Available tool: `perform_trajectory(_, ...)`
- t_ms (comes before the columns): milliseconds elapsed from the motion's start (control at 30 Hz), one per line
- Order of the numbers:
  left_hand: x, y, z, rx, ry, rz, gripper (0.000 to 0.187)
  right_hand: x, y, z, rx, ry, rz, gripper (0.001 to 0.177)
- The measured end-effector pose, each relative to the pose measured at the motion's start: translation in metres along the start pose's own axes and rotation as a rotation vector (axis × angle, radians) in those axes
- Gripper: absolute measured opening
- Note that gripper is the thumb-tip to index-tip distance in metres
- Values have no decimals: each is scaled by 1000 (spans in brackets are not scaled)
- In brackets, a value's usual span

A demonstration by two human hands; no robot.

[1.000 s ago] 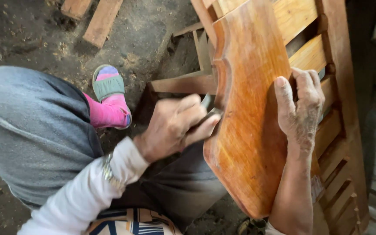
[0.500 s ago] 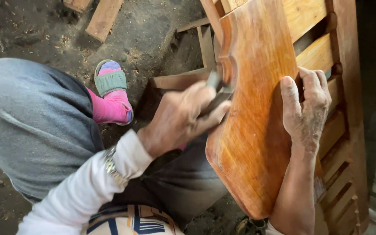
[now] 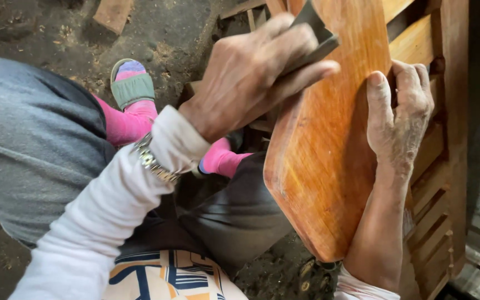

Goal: The person sits on the ground and sands a curved wooden piece using a sanding block. They hold the wood with one hand and rub the sanding block across the surface and edges, flipping the piece to work on different sides.

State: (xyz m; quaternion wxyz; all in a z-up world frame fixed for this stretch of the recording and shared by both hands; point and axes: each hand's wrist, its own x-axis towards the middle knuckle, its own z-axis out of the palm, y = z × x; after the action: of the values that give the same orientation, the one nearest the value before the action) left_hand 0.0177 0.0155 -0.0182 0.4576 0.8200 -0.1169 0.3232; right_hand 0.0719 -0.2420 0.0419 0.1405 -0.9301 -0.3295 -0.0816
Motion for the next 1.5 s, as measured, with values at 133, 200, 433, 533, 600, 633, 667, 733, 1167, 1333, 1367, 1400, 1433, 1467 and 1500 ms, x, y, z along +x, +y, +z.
perform_trajectory(133,2,9,1,-55,3,-144,34,-1,-1,0,7,-5,7,54)
perform_trajectory(200,-7,17,-3,-134,-14,-65,26,-1,2,1,0,-14,9,57)
perform_trajectory(433,-98,73,-30,-416,-122,-147,13,0,1,2,22,-22,29,58)
perform_trajectory(533,-81,72,-26,-203,-103,-66,32,-2,3,4,15,-16,1,54)
perform_trajectory(600,-50,65,-21,-181,-43,-103,26,-1,2,2,-11,-12,-15,48)
perform_trajectory(633,-42,59,-14,-180,-41,-98,26,-1,1,1,-13,-7,-17,48)
perform_trajectory(667,-34,53,-7,-101,-38,-86,27,0,0,1,5,-10,-4,52)
perform_trajectory(733,-27,49,-6,-18,-33,-70,31,1,-2,1,24,-8,7,57)
perform_trajectory(1167,-29,44,-3,53,-66,-86,26,-1,2,1,8,-9,5,48)
perform_trajectory(1333,-49,62,-27,-90,-70,-30,29,-1,1,1,15,-13,15,48)
perform_trajectory(1367,-63,71,-34,-119,-131,-26,22,0,0,0,15,-11,19,51)
perform_trajectory(1400,-78,80,-41,-147,-192,-22,17,0,0,0,15,-9,22,53)
perform_trajectory(1433,-77,80,-42,-151,-193,-27,17,1,-3,0,14,-15,25,53)
perform_trajectory(1467,-77,81,-43,-155,-207,1,21,2,-5,-1,16,-15,24,55)
perform_trajectory(1500,-79,83,-44,-157,-220,25,27,2,-8,-1,20,-16,23,57)
